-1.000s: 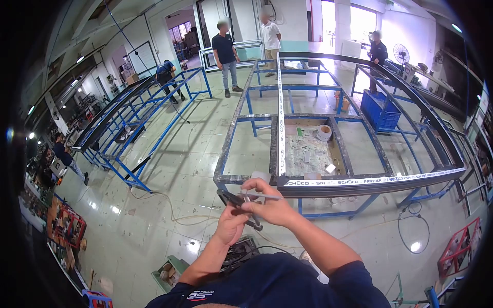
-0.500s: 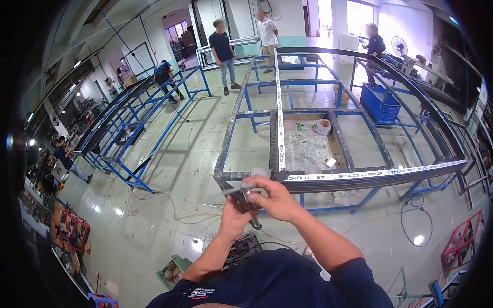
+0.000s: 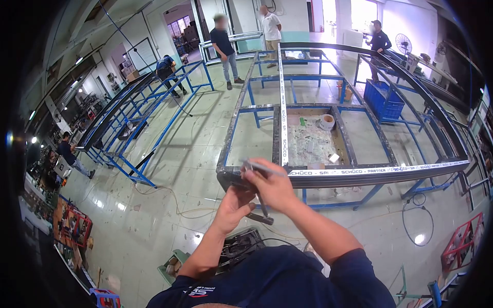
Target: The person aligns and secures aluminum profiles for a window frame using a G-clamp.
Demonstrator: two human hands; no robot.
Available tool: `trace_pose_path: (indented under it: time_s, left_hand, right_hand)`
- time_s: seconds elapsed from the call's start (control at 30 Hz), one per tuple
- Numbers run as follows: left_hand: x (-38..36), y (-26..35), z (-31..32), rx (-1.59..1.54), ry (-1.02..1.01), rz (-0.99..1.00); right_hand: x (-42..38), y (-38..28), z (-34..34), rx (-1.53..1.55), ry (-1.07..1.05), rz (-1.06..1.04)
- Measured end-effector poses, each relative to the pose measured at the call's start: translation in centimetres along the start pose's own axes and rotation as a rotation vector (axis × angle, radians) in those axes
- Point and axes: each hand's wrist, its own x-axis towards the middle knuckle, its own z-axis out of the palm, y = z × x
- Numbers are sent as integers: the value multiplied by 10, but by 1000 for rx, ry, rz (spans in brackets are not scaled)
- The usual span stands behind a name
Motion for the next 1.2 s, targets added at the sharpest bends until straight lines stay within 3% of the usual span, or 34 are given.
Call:
trace_pose_path:
  time_s: [0.07,0.13,0.2,0.27,0.33,0.37,0.47,0.53,0.6,0.77,0.83,0.97,1.0,1.1,1.13,1.2]
  left_hand:
    - [-3,12,-6,210,-94,-96]
    - [-28,-3,-26,301,17,-158]
    - [-40,-17,-36,552,425,185]
    - [-34,-32,-36,556,494,251]
    - [-26,-49,-32,180,336,242]
    - [-28,-74,-44,137,248,107]
    - [-13,-66,-16,-48,166,-43]
    - [-5,-72,-16,-128,156,72]
    - [-1,-63,-2,-127,328,-28]
    - [-3,-58,-3,-241,404,-165]
    - [-5,-64,0,-335,426,-210]
    - [-8,-70,4,-395,461,-259]
    - [-9,-71,3,-388,464,-263]
    - [-10,-69,3,-375,463,-260]
    - [-11,-69,3,-375,469,-254]
    - [-11,-71,3,-366,479,-245]
  right_hand:
    - [12,1,-5,36,-19,25]
    - [18,-8,-10,0,-62,42]
    - [20,-18,-12,-37,-99,56]
    - [18,-24,-8,-156,-97,35]
    - [18,-31,-3,-169,-112,52]
    - [19,-34,0,-183,-127,65]
    - [29,-41,5,-195,-145,105]
    - [42,-39,2,-346,-105,24]
    - [52,-31,-6,-289,7,19]
    - [11,20,-33,-473,127,70]
    - [-8,30,-35,-941,123,160]
    - [-14,61,-38,-1068,148,78]
    - [-12,67,-42,-1060,151,80]
    - [-4,74,-61,-112,26,602]
    - [-5,77,-59,-111,26,602]
    - [-5,81,-48,-530,177,272]
